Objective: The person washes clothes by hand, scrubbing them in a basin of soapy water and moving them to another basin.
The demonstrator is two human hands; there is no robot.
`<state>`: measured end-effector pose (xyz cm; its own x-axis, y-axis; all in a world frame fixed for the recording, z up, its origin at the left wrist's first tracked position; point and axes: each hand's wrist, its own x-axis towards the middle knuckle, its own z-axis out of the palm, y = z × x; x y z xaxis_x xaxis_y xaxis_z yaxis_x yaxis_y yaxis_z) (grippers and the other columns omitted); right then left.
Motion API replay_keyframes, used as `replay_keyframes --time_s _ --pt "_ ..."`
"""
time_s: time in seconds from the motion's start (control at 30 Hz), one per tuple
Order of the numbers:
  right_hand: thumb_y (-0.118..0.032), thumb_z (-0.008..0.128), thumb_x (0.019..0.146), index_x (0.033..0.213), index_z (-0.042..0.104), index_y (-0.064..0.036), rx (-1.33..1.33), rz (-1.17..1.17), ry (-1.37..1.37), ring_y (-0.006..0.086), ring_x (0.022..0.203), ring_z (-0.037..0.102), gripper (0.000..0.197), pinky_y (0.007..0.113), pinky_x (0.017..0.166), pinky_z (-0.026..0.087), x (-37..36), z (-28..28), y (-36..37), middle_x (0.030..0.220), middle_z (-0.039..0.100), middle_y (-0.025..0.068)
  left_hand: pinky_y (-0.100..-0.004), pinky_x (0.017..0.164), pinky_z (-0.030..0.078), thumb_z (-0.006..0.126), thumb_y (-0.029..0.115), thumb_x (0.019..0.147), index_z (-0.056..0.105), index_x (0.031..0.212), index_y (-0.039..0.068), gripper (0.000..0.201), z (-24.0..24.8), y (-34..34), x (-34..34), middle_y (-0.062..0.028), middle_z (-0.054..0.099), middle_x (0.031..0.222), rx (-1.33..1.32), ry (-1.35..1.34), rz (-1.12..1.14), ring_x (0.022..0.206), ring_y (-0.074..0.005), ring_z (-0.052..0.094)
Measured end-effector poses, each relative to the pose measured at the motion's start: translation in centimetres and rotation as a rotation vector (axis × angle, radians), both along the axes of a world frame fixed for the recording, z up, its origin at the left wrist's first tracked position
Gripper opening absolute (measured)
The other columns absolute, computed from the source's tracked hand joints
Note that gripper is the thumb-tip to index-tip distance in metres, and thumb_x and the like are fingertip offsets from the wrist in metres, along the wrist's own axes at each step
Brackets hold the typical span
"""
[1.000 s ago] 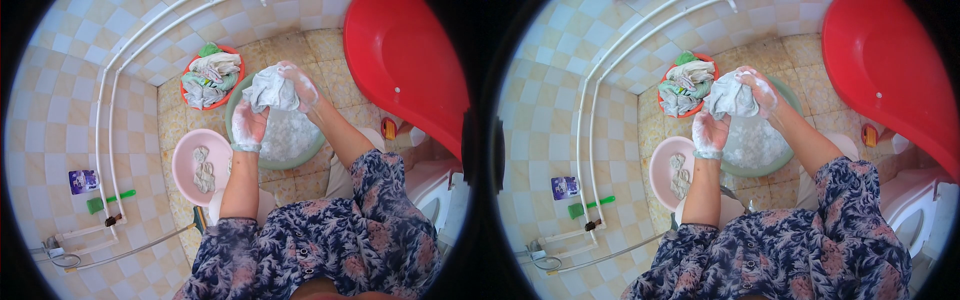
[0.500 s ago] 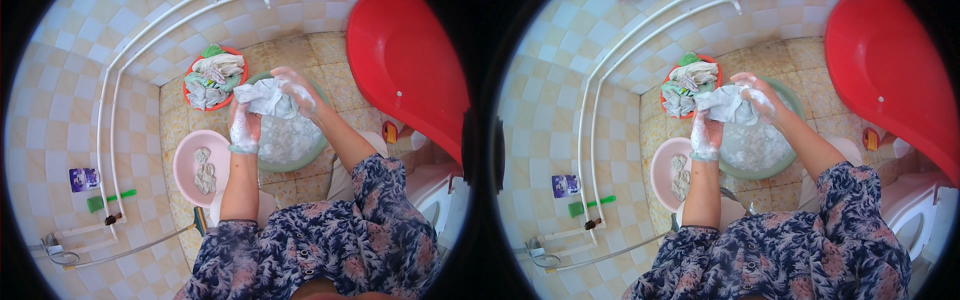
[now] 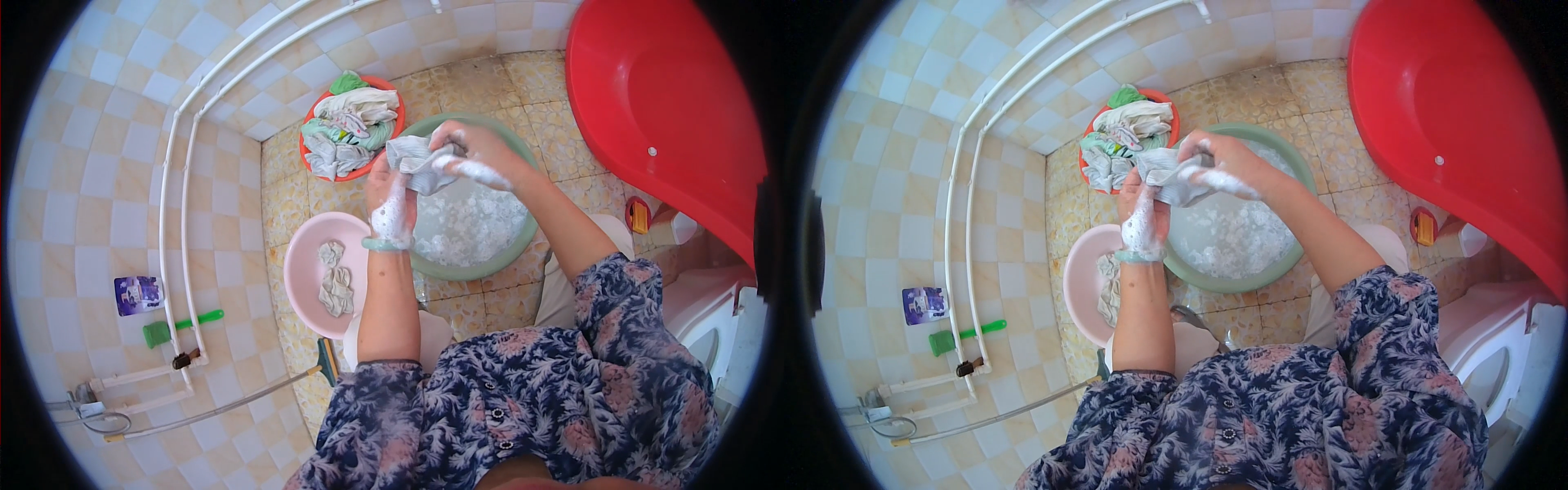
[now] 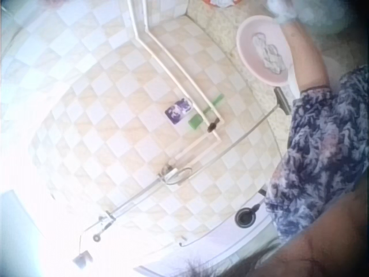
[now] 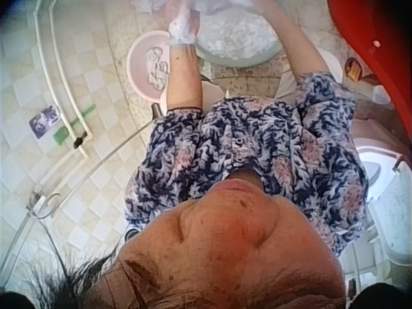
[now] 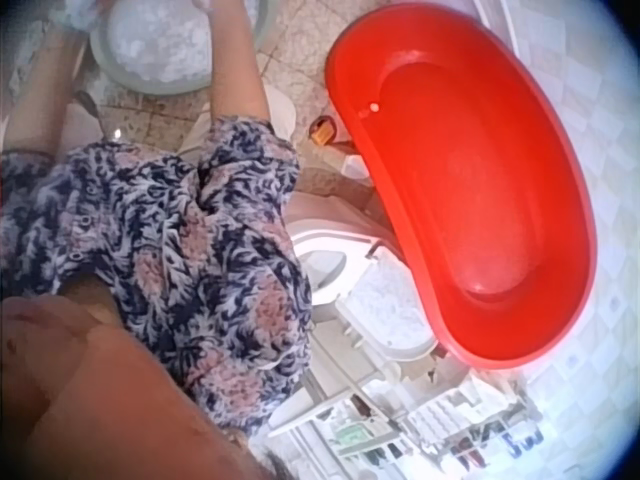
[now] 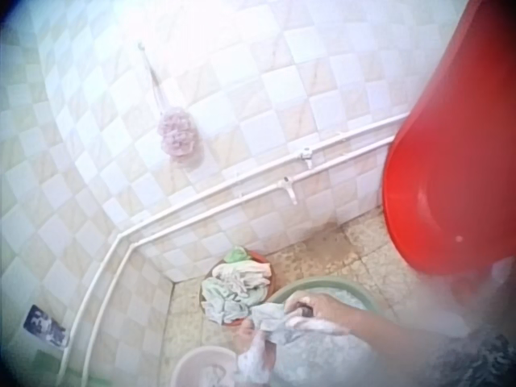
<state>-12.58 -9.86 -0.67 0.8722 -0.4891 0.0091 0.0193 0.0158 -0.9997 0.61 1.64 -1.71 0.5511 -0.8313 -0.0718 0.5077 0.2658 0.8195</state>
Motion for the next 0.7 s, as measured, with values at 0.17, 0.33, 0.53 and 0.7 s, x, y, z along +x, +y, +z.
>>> replay_keyframes --time_s 0.17,0.33,0.53,0.7 --pt "0.000 0.056 0.074 0.093 0.054 -0.0061 -0.517 0.026 -0.054 0.0121 0.084 0.051 0.020 0.027 0.076 0.042 -0.1 -0.1 0.0 0.088 0.053 0.0034 -0.0311 0.085 0.047 0.048 -0.006 0.078 0.048 0.112 -0.004 0.033 0.3 0.1 0.3 -0.0120 0.058 0.104 0.011 -0.016 -0.093 0.094 -0.0190 0.058" --pt "-0.004 0.059 0.078 0.089 0.056 -0.0071 -0.082 -0.200 -0.105 0.0081 0.077 0.050 0.012 0.024 0.070 0.042 0.0 -0.3 -1.0 0.081 0.054 -0.0006 -0.0316 0.088 0.046 0.046 -0.010 0.071 0.045 0.115 -0.006 0.044 2.1 0.0 -0.9 -0.0128 0.057 0.107 0.092 -0.013 -0.178 0.097 -0.0200 0.058" --pt "-0.011 0.057 0.082 0.093 0.057 -0.0076 -0.031 -0.228 -0.058 0.0087 0.076 0.050 0.011 0.024 0.070 0.042 0.5 -1.6 -1.1 0.082 0.055 0.0006 -0.0314 0.094 0.042 0.044 -0.009 0.066 0.039 0.119 -0.010 0.054 2.5 0.0 -1.5 -0.0152 0.054 0.112 -0.029 0.114 -0.331 0.104 -0.0208 0.055" --pt "-0.029 0.054 0.086 0.103 0.053 -0.0064 0.562 -0.109 -0.092 0.0138 0.082 0.055 0.029 0.028 0.074 0.044 0.3 -2.7 -0.7 0.088 0.057 0.0041 -0.0327 0.095 0.041 0.042 -0.009 0.065 0.039 0.120 -0.009 0.055 2.3 0.2 -1.3 -0.0163 0.051 0.115 -0.110 0.164 -0.290 0.107 -0.0230 0.052"
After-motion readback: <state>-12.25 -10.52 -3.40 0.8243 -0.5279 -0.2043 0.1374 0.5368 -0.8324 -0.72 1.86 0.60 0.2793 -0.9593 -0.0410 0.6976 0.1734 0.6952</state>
